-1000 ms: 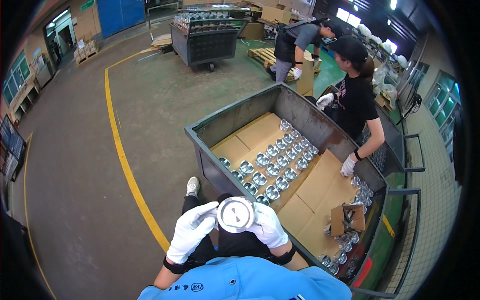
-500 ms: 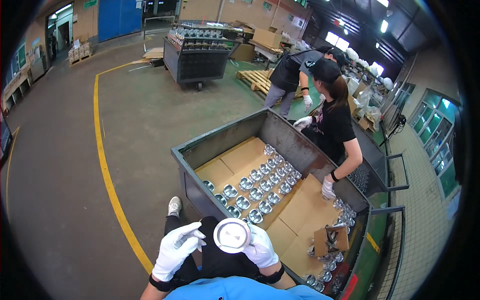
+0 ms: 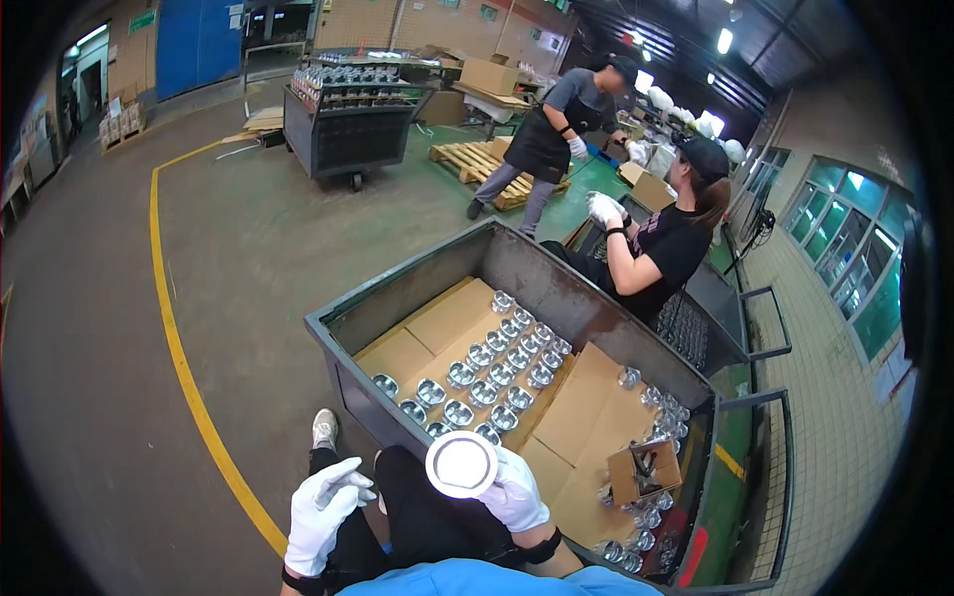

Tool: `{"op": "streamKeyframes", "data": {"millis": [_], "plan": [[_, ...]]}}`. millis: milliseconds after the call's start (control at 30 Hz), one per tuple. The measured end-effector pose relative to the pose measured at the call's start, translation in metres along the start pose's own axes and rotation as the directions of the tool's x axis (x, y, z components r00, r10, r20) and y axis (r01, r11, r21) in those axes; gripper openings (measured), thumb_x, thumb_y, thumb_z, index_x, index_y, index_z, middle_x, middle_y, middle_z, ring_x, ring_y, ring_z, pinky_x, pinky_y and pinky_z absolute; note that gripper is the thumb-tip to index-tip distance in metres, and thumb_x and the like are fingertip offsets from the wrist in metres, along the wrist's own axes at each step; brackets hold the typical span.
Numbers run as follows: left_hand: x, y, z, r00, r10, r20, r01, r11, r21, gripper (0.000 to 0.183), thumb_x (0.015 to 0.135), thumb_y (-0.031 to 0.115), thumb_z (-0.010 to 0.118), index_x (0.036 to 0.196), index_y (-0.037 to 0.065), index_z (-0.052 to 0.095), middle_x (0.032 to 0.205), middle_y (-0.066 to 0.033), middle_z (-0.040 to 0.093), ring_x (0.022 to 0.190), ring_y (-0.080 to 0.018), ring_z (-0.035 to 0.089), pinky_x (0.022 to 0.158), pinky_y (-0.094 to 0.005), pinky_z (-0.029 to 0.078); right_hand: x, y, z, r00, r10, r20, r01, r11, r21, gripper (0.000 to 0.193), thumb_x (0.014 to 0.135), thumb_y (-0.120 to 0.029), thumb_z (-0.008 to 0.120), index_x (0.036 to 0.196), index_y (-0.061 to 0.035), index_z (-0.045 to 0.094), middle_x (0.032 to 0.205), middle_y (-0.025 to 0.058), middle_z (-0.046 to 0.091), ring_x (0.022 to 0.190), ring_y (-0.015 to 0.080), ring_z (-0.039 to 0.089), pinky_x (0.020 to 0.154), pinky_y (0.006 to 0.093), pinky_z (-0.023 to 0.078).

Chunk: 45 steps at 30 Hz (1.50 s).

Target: Inspect metal engine pistons for defects and organize them within a large metal bin.

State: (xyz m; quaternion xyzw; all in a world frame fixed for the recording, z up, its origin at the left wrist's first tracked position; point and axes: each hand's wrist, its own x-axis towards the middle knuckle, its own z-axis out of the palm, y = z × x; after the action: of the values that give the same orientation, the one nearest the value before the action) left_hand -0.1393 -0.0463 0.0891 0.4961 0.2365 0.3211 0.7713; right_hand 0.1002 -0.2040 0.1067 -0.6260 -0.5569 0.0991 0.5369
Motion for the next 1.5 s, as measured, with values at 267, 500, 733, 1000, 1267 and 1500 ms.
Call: {"op": "streamKeyframes", "data": {"millis": [267,500,733,1000,1267,1500], "plan": [[-0.002,0.004,-0.007,1.000,0.026,0.009,-0.027,0.997,0.079,0.042,0.094,0.002,0.064,0.135,-0.007,0.058,0.105,-0.0184,0.070,0.090,-0.0257,0.072,0.080,-0.0335,0.059,-0.008,0.016,-0.007,0.998,-0.013,-0.067,0.013,1.000,-0.007,0.029,0.078,-0.008,0.077,0.105,0.0015,0.071,0.109,0.0187,0.071,0.101,0.0392,0.067,0.088,0.0443,0.053],[-0.003,0.002,-0.004,1.000,0.008,-0.005,-0.008,0.996,0.085,0.042,0.091,-0.001,0.064,0.133,-0.007,0.060,0.104,-0.0200,0.072,0.089,-0.0281,0.073,0.080,-0.0349,0.060,-0.013,0.017,-0.015,0.997,-0.021,-0.069,0.021,1.000,-0.002,0.029,0.077,-0.007,0.077,0.104,0.0008,0.071,0.110,0.0175,0.071,0.103,0.0385,0.067,0.091,0.0441,0.052],[-0.010,-0.006,-0.006,0.999,-0.044,0.021,0.042,0.994,0.099,0.045,0.092,-0.002,0.065,0.136,-0.006,0.058,0.106,-0.0206,0.072,0.091,-0.0284,0.073,0.082,-0.0362,0.060,-0.013,0.011,-0.016,0.998,-0.026,-0.060,0.030,0.997,0.078,0.028,0.078,-0.007,0.075,0.106,-0.0005,0.072,0.109,0.0167,0.071,0.103,0.0383,0.067,0.091,0.0434,0.052],[-0.021,0.009,0.007,0.978,-0.164,0.126,0.145,0.978,0.150,0.051,0.094,0.003,0.067,0.142,-0.003,0.053,0.116,-0.0156,0.069,0.105,-0.0229,0.068,0.093,-0.0328,0.054,-0.019,0.011,-0.018,0.998,-0.036,-0.058,0.038,0.999,0.032,0.027,0.078,-0.007,0.075,0.104,-0.0010,0.072,0.107,0.0162,0.072,0.103,0.0385,0.066,0.091,0.0440,0.052],[-0.026,0.019,0.019,0.954,-0.211,0.214,0.150,0.951,0.270,0.060,0.091,0.004,0.070,0.148,0.001,0.049,0.121,-0.0091,0.064,0.107,-0.0168,0.063,0.095,-0.0263,0.050,-0.022,0.011,-0.019,0.998,-0.009,-0.055,0.010,1.000,0.019,0.026,0.077,-0.007,0.076,0.102,-0.0002,0.072,0.106,0.0164,0.072,0.100,0.0382,0.067,0.089,0.0439,0.053],[-0.026,0.013,0.014,0.944,-0.205,0.260,0.111,0.935,0.336,0.057,0.095,0.005,0.069,0.147,-0.003,0.049,0.121,-0.0148,0.068,0.110,-0.0196,0.066,0.097,-0.0321,0.052,-0.022,0.019,-0.016,0.994,-0.081,-0.073,0.077,0.996,-0.052,0.029,0.077,-0.007,0.072,0.105,0.0001,0.071,0.109,0.0183,0.071,0.101,0.0391,0.066,0.090,0.0445,0.053]]}}
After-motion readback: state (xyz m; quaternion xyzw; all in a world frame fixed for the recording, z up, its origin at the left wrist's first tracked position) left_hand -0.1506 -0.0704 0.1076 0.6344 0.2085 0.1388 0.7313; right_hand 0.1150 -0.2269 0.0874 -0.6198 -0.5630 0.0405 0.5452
